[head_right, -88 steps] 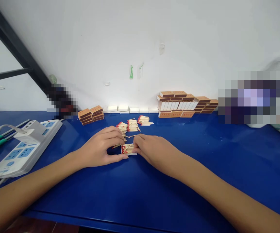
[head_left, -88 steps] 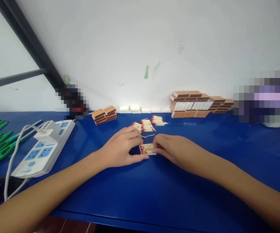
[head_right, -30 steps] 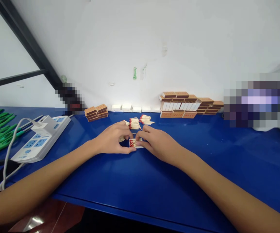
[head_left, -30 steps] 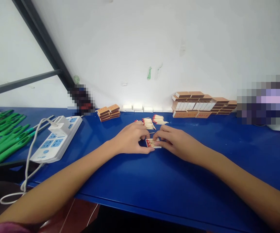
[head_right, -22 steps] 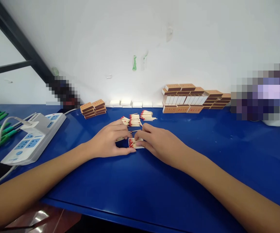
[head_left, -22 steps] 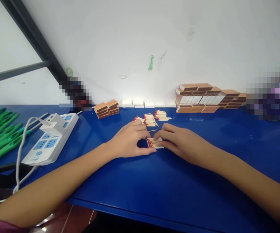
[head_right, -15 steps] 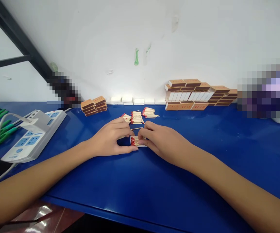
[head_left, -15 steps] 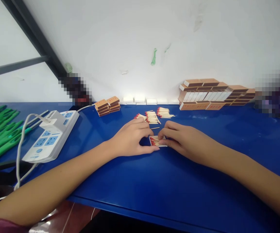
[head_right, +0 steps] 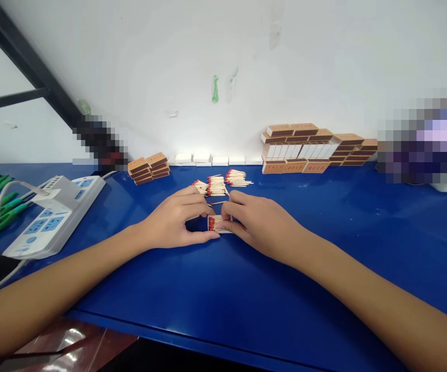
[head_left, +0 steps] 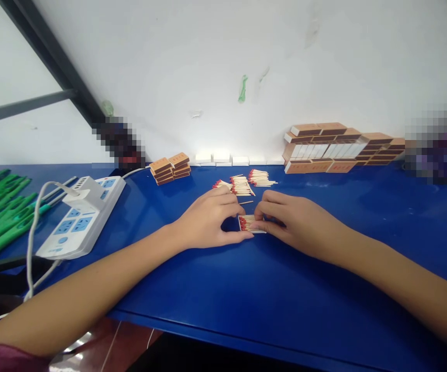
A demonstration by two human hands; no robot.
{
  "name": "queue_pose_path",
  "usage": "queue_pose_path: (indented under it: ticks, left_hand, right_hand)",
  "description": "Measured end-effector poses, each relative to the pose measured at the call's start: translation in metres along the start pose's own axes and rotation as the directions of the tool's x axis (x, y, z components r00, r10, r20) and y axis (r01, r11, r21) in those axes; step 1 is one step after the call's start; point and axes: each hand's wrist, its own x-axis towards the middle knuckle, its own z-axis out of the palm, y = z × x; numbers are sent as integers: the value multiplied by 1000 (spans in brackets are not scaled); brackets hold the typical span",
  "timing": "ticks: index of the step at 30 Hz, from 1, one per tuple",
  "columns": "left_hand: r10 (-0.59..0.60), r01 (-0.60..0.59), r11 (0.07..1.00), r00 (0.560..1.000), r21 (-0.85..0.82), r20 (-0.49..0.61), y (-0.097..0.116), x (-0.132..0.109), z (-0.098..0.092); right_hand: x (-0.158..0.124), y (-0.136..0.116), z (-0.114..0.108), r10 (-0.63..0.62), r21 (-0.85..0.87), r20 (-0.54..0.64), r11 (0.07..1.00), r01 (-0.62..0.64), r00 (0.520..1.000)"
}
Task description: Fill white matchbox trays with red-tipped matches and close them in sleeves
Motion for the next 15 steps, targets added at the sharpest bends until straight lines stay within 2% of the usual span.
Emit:
queue_pose_path:
  ticks: [3,8,15]
  left_hand:
    - [9,-9,1000,1000,24,-2,-2,1,-3]
    - [-7,7,997,1000,73,3,-7,4,-13]
    - [12,-13,998,1000,55,3,-9,3,-11]
  right_hand:
    - [0,-1,2,-12,-28,-34,1000,11,999]
    - [1,-1,-2,36,-54,-131,998,-44,991]
    - [3,21,-10,118,-159,-243,974,-160,963]
